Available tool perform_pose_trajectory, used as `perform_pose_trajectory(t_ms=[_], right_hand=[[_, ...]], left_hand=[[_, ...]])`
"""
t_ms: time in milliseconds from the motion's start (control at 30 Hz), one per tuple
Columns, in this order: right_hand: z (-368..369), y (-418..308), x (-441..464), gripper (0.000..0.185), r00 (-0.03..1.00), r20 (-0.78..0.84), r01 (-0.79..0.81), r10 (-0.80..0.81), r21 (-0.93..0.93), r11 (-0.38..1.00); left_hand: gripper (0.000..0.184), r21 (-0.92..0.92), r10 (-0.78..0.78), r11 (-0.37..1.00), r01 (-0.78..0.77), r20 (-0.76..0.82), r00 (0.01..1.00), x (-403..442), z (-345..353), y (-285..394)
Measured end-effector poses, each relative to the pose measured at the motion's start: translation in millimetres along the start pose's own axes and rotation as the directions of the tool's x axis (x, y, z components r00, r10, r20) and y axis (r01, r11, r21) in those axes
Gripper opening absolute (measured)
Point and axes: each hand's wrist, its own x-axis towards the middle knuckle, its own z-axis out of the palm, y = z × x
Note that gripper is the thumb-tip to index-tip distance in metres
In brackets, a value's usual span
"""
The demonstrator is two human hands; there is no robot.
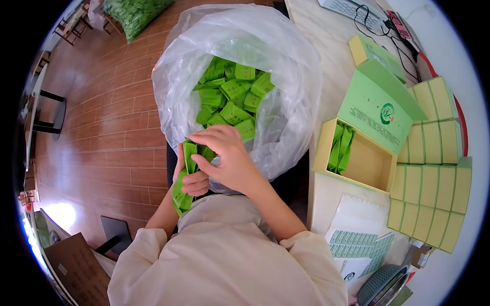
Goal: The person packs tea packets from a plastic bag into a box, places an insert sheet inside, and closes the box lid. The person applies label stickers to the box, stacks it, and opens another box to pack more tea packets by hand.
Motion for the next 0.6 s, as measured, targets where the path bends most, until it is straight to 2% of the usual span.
perform_pose_trajectory(t_ms=[133,233,300,333,400,533,600], right_hand=[[0,-4,0,0.033,1.0,-0.002,-0.021,0.021,-0.01,1.0],[3,-4,-1,0.03,0.999,-0.029,-0.014,0.013,-0.004,1.0],[8,-3,-2,0.019,0.991,-0.12,-0.052,0.056,0.035,0.998],[9,-3,-3,0.019,0.991,-0.12,-0.05,0.054,0.036,0.998],[10,-4,-4,0.021,0.977,-0.158,-0.134,0.142,0.063,0.989],[13,7,-5,0.023,0.983,-0.165,-0.069,0.078,0.059,0.996],[7,16,-4,0.022,0.988,-0.15,-0.026,0.035,0.061,0.998]], left_hand=[[0.073,0.043,0.042,0.998,-0.04,-0.035,0.999,0,2,-3],[0.076,0.116,0.119,0.988,-0.104,-0.129,0.985,0,2,-4],[0.072,0.21,0.028,0.977,-0.027,-0.002,1.0,1,-1,2],[0.072,0.211,0.03,0.977,-0.029,-0.002,1.0,1,0,1],[0.072,0.297,0.064,0.955,-0.015,-0.156,0.986,1,3,0],[0.073,0.326,0.048,0.945,-0.008,-0.114,0.992,1,-1,1],[0.074,0.196,0.064,0.979,-0.047,-0.08,0.995,0,0,0]])
